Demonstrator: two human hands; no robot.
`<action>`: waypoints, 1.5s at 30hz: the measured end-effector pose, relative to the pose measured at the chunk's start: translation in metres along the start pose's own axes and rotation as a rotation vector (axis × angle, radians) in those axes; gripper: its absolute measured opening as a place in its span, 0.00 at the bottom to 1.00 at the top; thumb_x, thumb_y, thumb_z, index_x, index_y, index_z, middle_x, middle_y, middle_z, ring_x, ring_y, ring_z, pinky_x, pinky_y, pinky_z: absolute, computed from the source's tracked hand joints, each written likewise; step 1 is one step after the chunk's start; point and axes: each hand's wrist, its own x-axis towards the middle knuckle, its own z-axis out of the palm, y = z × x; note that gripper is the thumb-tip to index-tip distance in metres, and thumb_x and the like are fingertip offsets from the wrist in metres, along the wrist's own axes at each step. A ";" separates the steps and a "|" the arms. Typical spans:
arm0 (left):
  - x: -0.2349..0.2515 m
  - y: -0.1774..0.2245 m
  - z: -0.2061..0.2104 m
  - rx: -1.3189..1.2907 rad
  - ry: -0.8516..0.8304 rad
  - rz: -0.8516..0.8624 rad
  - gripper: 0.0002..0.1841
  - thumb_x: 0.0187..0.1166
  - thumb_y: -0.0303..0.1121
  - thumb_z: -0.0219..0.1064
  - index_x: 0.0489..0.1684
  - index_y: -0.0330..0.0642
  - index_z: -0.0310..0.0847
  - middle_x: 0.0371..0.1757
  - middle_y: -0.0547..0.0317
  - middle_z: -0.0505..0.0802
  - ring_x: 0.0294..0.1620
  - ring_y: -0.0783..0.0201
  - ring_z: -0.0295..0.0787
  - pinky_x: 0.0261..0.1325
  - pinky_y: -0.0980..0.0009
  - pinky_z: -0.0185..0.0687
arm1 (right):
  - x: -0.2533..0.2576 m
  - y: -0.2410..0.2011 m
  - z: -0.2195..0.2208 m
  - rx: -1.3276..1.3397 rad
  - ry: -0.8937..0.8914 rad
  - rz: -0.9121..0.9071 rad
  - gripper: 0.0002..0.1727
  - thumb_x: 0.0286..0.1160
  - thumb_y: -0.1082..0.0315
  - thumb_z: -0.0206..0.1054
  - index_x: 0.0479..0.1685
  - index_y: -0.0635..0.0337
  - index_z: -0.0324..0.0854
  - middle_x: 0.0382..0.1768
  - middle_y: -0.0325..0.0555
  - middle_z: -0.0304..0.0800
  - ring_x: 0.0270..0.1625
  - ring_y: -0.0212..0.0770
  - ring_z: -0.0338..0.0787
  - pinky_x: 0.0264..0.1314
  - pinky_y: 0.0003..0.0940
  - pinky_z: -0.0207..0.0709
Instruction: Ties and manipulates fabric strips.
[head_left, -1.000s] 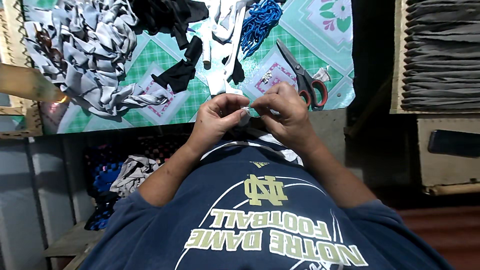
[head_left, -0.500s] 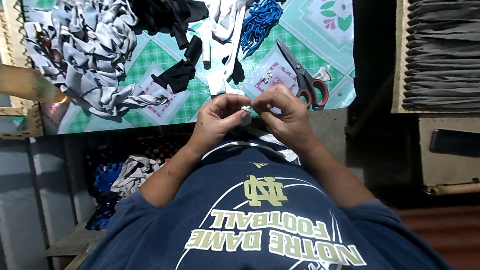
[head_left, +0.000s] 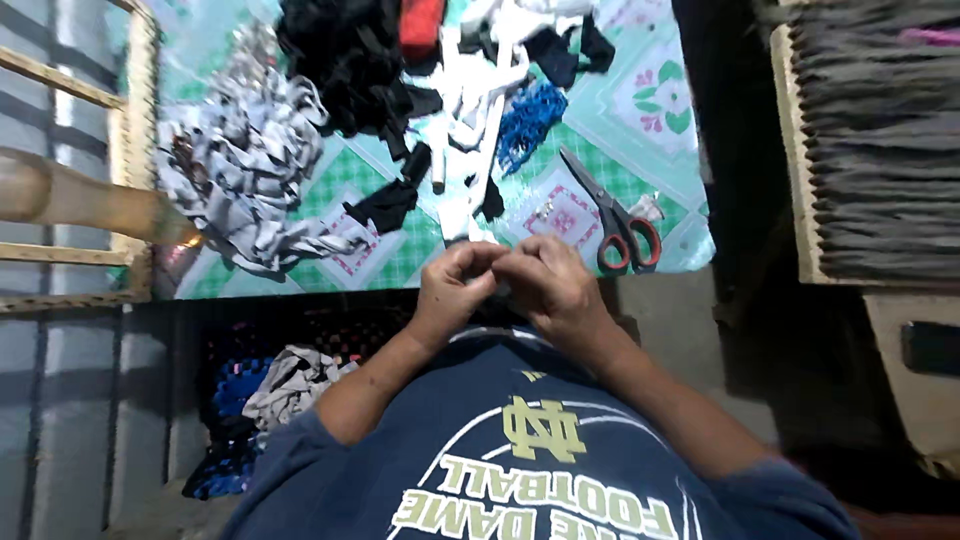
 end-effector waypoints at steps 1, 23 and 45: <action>0.001 -0.002 0.000 0.012 0.009 -0.009 0.12 0.70 0.16 0.71 0.52 0.28 0.87 0.47 0.54 0.95 0.44 0.70 0.93 0.52 0.71 0.92 | 0.000 0.001 0.002 -0.012 -0.005 0.006 0.10 0.79 0.66 0.66 0.52 0.53 0.91 0.46 0.53 0.86 0.49 0.51 0.87 0.52 0.51 0.80; 0.003 -0.004 -0.004 -0.191 -0.050 -0.069 0.13 0.71 0.15 0.68 0.53 0.31 0.84 0.45 0.63 0.93 0.43 0.75 0.90 0.51 0.75 0.89 | 0.003 0.029 -0.056 0.212 0.284 -0.087 0.11 0.85 0.74 0.59 0.56 0.70 0.82 0.53 0.43 0.88 0.52 0.22 0.86 0.61 0.21 0.82; 0.009 -0.001 -0.009 -0.307 -0.053 -0.044 0.16 0.76 0.16 0.66 0.62 0.30 0.80 0.48 0.59 0.93 0.45 0.70 0.91 0.54 0.70 0.89 | 0.008 0.013 -0.018 -0.013 0.058 -0.008 0.08 0.79 0.71 0.67 0.46 0.60 0.92 0.42 0.55 0.83 0.50 0.48 0.82 0.56 0.41 0.75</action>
